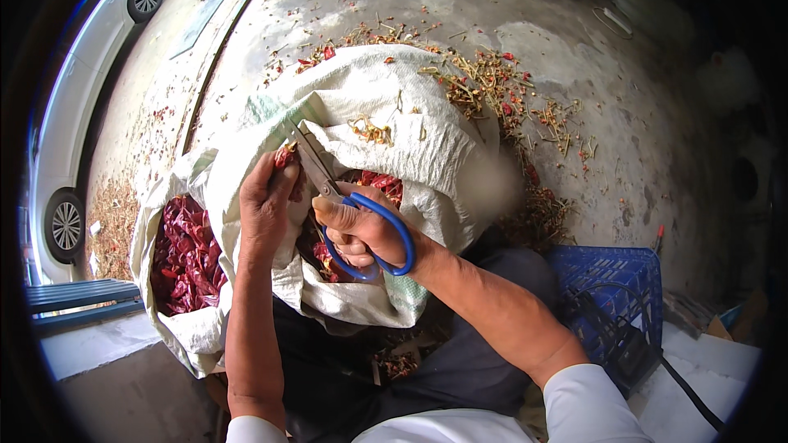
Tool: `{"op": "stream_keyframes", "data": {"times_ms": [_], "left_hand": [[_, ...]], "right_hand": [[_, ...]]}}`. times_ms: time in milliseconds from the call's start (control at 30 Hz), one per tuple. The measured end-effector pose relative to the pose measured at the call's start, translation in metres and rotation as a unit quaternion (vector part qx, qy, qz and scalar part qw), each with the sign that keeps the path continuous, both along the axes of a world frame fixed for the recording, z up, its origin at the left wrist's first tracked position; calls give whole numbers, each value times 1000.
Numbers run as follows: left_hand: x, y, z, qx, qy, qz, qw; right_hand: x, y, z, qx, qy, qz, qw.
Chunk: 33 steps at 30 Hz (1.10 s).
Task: The person sits on the floor and uses scissors to trim the stems off dried red peppers taken from a large sack. The trimmed peppers are placed into a second sack while the discarded stems fall onto the floor.
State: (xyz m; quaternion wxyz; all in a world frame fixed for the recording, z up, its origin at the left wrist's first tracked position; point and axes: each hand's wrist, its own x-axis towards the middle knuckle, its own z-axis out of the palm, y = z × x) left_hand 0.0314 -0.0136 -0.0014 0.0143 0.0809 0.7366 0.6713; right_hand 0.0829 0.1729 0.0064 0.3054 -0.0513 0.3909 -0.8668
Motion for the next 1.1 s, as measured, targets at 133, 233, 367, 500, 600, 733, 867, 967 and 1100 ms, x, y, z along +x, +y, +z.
{"op": "stream_keyframes", "data": {"times_ms": [133, 233, 367, 500, 600, 733, 867, 967, 1100], "left_hand": [[1, 1, 4, -243, 130, 43, 960], [2, 3, 8, -335, 292, 75, 893], [10, -1, 17, -342, 226, 68, 910], [13, -7, 23, -287, 154, 85, 942], [14, -13, 23, -293, 154, 78, 940], [17, -19, 22, -227, 123, 92, 962], [22, -22, 27, -185, 109, 83, 973], [25, -23, 30, -51, 8, 68, 996], [25, -33, 23, -32, 9, 38, 999]], "right_hand": [[2, -4, -3, 15, 3, -30, 999], [2, -7, 3, 50, 29, -54, 997], [1, -15, 9, 51, 6, -61, 997], [-2, -28, 8, 26, -25, -55, 998], [-1, -32, 8, 15, -30, -48, 998], [0, -39, 13, -14, -47, -38, 998], [3, -42, 17, -36, -52, -24, 998], [5, -39, 14, -46, -22, 5, 999], [8, -40, 17, -82, -31, 18, 996]]}}
